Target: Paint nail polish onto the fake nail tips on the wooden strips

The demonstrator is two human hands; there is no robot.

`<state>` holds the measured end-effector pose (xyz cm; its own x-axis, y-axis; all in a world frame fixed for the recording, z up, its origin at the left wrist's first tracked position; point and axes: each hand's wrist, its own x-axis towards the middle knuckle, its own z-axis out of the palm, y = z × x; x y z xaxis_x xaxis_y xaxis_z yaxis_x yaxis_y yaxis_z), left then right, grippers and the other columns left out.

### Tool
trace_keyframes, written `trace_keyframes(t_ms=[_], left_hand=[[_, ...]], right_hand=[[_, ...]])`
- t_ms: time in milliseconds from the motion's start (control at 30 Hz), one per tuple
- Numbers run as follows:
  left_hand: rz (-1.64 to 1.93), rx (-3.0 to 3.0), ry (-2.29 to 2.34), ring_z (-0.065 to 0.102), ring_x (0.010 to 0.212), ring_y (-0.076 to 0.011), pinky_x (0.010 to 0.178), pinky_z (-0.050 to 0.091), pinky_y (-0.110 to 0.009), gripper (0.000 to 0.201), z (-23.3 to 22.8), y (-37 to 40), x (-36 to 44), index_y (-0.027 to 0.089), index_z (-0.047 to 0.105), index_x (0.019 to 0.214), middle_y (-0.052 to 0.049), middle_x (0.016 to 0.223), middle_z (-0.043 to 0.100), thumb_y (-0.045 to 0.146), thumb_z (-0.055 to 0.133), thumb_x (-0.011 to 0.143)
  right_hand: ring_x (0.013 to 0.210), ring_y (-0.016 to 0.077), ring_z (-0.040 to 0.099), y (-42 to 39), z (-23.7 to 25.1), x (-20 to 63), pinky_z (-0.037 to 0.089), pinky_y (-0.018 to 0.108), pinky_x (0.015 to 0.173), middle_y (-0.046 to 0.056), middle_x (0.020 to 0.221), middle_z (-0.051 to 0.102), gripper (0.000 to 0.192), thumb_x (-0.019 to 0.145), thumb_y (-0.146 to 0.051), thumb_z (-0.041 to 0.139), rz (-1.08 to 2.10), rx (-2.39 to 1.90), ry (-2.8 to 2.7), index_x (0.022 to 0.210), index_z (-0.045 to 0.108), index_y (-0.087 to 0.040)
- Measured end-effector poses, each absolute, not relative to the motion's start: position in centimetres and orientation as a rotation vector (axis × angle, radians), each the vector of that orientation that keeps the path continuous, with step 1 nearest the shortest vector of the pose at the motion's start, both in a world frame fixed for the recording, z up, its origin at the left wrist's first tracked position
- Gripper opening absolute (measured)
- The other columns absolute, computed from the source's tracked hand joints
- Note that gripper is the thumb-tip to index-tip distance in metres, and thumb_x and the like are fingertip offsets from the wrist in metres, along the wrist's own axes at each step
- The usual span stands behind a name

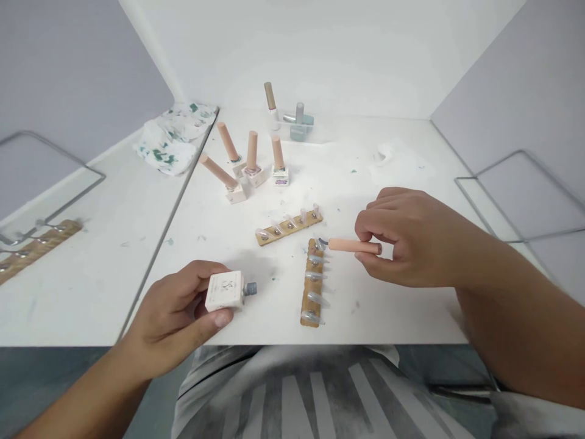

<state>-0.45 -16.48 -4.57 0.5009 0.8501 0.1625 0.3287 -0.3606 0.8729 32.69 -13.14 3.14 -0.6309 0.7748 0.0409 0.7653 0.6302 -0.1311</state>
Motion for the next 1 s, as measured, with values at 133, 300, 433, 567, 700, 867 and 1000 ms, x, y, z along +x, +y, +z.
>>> trace_keyframes(t_ms=[133, 300, 433, 567, 700, 867, 1000], left_hand=[[0.797, 1.913, 0.97, 0.047, 0.049, -0.01, 0.042, 0.039, -0.017, 0.024, -4.6, -16.4, -0.4, 0.023, 0.052, 0.109, 0.002, 0.065, 0.056, 0.025, 0.056, 0.085], [0.812, 1.898, 0.956, 0.046, 0.048, -0.0095, 0.041, 0.039, -0.017, 0.025, -4.4, -16.5, -0.3, 0.023, 0.052, 0.108, 0.003, 0.063, 0.055, 0.023, 0.057, 0.084], [0.792, 1.892, 0.969, 0.046, 0.048, -0.0098, 0.042, 0.039, -0.017, 0.025, -4.4, -16.5, -0.3, 0.023, 0.052, 0.108, 0.003, 0.063, 0.056, 0.023, 0.057, 0.084], [0.789, 1.871, 0.972, 0.047, 0.049, -0.0103, 0.043, 0.039, -0.018, 0.025, -4.4, -16.5, -0.3, 0.023, 0.052, 0.109, 0.002, 0.064, 0.055, 0.024, 0.057, 0.084], [0.789, 1.866, 0.978, 0.045, 0.048, -0.0096, 0.042, 0.038, -0.017, 0.025, -4.5, -16.6, -0.3, 0.024, 0.052, 0.108, 0.003, 0.062, 0.053, 0.024, 0.057, 0.084], [0.777, 1.874, 0.982, 0.045, 0.049, -0.0095, 0.043, 0.038, -0.017, 0.025, -4.5, -16.6, -0.5, 0.023, 0.051, 0.109, 0.003, 0.062, 0.054, 0.025, 0.057, 0.084], [0.776, 1.888, 0.986, 0.044, 0.049, -0.0095, 0.043, 0.038, -0.017, 0.025, -4.5, -16.5, -0.5, 0.023, 0.051, 0.109, 0.003, 0.062, 0.053, 0.025, 0.057, 0.085]], right_hand=[[0.049, 0.0102, 0.035, -13.2, 3.3, 32.9, 0.031, 0.028, 0.066, -0.007, 0.049, 0.039, 0.012, 0.071, -0.019, 0.049, 0.186, -1.265, -2.772, 0.064, 0.038, -0.02], [0.05, 0.0107, 0.034, -13.3, 3.6, 33.0, 0.029, 0.029, 0.065, -0.006, 0.049, 0.037, 0.014, 0.071, -0.019, 0.049, 0.209, -1.228, -2.801, 0.064, 0.038, -0.02], [0.051, 0.0109, 0.034, -13.4, 3.8, 33.2, 0.028, 0.029, 0.064, -0.006, 0.05, 0.039, 0.013, 0.07, -0.017, 0.05, 0.202, -1.176, -2.845, 0.063, 0.039, -0.02], [0.05, 0.0105, 0.032, -13.4, 3.7, 33.3, 0.029, 0.028, 0.063, -0.006, 0.05, 0.038, 0.013, 0.07, -0.018, 0.05, 0.128, -1.167, -2.774, 0.063, 0.039, -0.02], [0.048, 0.0097, 0.032, -13.2, 3.2, 33.1, 0.031, 0.028, 0.062, -0.007, 0.049, 0.035, 0.013, 0.072, -0.02, 0.051, 0.036, -1.224, -2.656, 0.065, 0.04, -0.02], [0.047, 0.0092, 0.026, -13.0, 2.4, 32.3, 0.033, 0.028, 0.065, -0.007, 0.048, 0.031, 0.015, 0.075, -0.02, 0.048, 0.003, -1.241, -2.685, 0.063, 0.039, -0.02], [0.047, 0.0089, 0.024, -13.0, 2.2, 32.0, 0.033, 0.027, 0.065, -0.007, 0.048, 0.029, 0.017, 0.075, -0.019, 0.048, -0.006, -1.259, -2.698, 0.062, 0.036, -0.02]])
